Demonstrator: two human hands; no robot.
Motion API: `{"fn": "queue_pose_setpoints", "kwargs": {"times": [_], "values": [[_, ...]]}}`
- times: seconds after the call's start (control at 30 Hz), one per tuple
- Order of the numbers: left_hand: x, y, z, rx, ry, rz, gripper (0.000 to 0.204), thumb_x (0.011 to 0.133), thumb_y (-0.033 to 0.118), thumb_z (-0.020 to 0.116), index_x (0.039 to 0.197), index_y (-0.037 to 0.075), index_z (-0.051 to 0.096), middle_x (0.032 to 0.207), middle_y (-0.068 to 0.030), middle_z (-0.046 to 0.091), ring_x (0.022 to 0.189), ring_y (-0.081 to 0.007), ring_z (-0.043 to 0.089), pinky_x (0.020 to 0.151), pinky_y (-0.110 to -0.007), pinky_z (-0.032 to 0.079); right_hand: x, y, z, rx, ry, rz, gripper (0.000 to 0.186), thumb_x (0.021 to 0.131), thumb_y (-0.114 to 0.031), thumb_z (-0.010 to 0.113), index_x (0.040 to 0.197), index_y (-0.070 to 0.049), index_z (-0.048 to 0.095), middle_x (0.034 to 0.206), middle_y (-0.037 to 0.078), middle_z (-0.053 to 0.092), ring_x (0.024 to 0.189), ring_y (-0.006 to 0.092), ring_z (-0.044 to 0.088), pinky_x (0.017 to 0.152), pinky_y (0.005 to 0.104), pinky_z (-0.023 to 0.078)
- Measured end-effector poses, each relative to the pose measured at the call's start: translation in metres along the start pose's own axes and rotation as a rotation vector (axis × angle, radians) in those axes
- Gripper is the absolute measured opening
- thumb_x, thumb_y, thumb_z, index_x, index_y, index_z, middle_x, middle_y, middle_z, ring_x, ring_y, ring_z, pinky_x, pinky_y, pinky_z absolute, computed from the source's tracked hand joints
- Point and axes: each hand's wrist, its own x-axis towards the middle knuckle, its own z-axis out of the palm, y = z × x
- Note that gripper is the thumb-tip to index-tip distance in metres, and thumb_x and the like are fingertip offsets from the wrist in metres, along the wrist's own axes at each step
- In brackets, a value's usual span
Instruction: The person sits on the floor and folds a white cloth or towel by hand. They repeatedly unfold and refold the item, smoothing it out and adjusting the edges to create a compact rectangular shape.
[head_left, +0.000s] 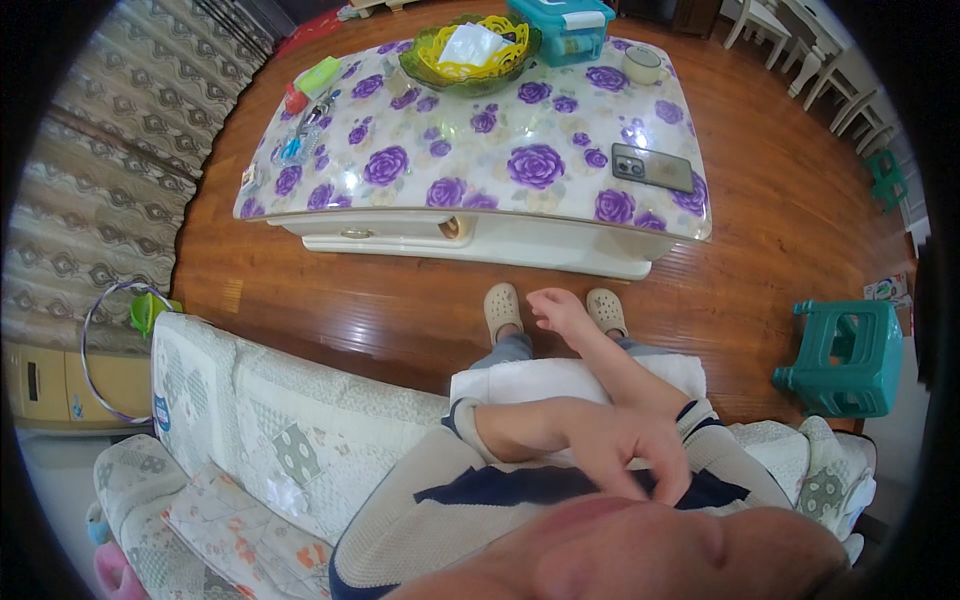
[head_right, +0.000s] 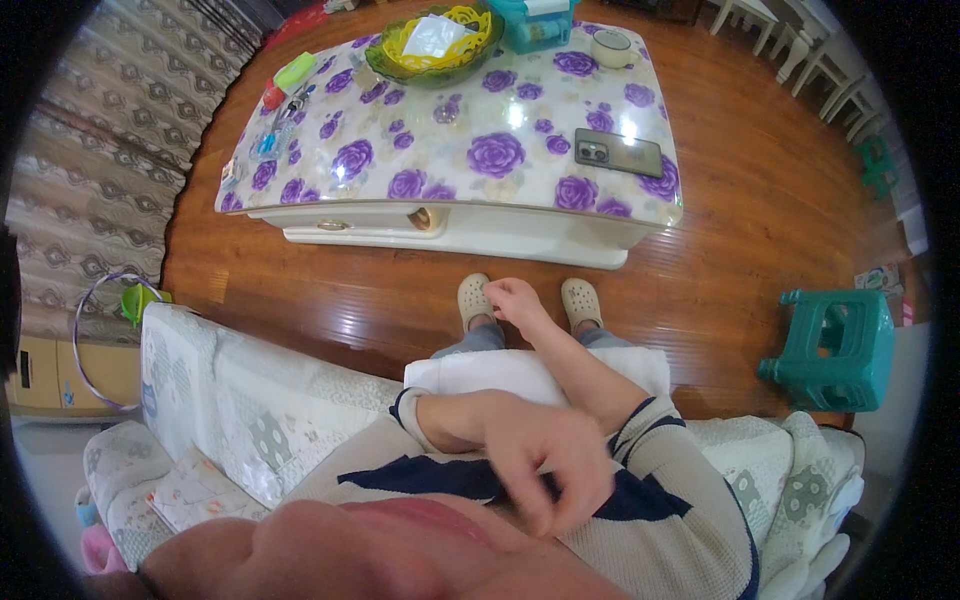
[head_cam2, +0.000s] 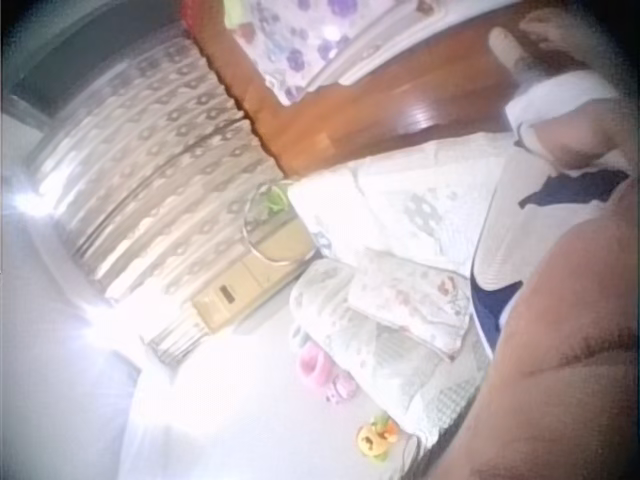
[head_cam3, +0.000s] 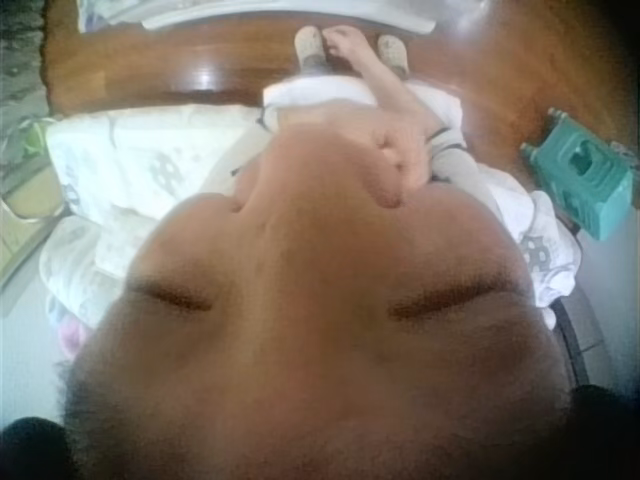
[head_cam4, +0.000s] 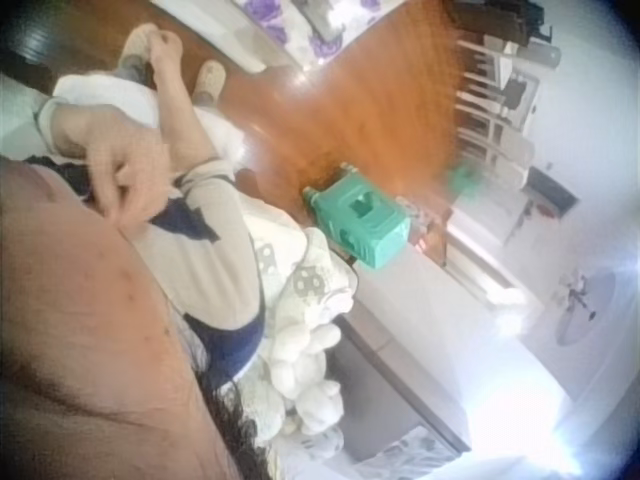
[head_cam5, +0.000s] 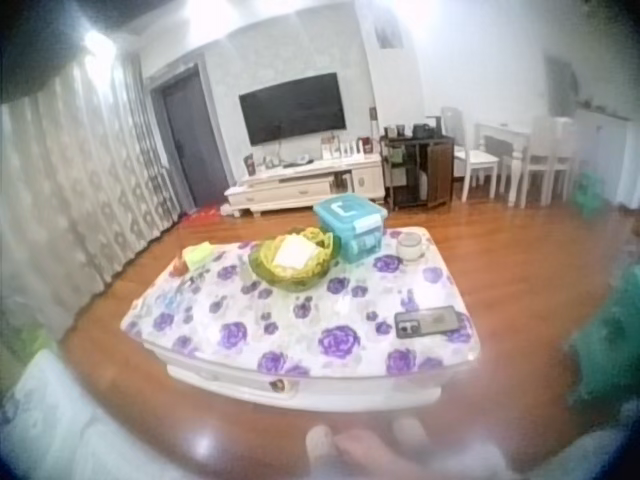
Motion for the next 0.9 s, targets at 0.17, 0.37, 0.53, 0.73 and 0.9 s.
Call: {"fn": "queue_pose_setpoints", "kwargs": {"times": [0.17,0.37,0.53,0.73,0.9], "values": [[-0.008,-0.025,-0.026,0.045,0.466,-0.132,0.016,0.085,0.017,0.073,0.084,0.003,0.063,0.080,-0.0006,0.064,0.072,-0.0105,0.059,0.065,-0.025,0.047,0.007,0.004,0.003,0.020,0.000,0.007,0.033,0.091,-0.032,0.064,0.111,-0.007,0.062,0.104,0.002,0.060,0.096,0.0114,0.055,0.077,0.0260,0.048],[-0.020,-0.075,-0.061,0.287,0.869,-0.351,0.012,0.084,0.011,0.073,0.085,0.004,0.063,0.077,0.0022,0.063,0.070,-0.0044,0.056,0.063,-0.021,0.046,0.007,0.008,0.007,0.080,-0.088,0.015,0.025,0.089,-0.029,0.065,0.101,-0.007,0.063,0.093,0.000,0.059,0.085,0.0089,0.054,0.072,0.0250,0.047],[-0.056,-0.070,-0.080,0.550,1.093,-0.523,0.014,0.086,0.008,0.069,0.097,0.004,0.063,0.087,-0.0012,0.063,0.083,-0.0079,0.057,0.074,-0.024,0.047,0.019,-0.004,0.027,0.193,-0.230,-0.027,0.022,0.087,-0.027,0.063,0.083,-0.006,0.060,0.072,-0.001,0.053,0.059,0.0092,0.047,0.055,0.0239,0.043],[-0.121,-0.040,-0.018,1.694,1.485,-0.503,0.027,0.083,0.014,0.069,0.107,0.005,0.063,0.108,-0.0119,0.062,0.105,-0.0246,0.057,0.089,-0.035,0.045,0.075,0.004,0.043,-0.203,-0.142,-0.143,0.036,0.087,-0.029,0.066,0.109,-0.001,0.061,0.092,0.009,0.064,0.079,0.0184,0.060,0.070,0.0316,0.050],[-0.157,-0.018,0.079,1.722,1.150,-1.442,0.041,0.086,0.032,0.065,0.120,0.010,0.060,0.124,-0.0151,0.058,0.123,-0.0319,0.049,0.103,-0.048,0.036,0.060,0.009,0.047,-0.259,-0.088,-0.191,0.031,0.084,-0.031,0.065,0.094,-0.002,0.070,0.078,0.009,0.068,0.064,0.0132,0.062,0.057,0.0321,0.050]]}}
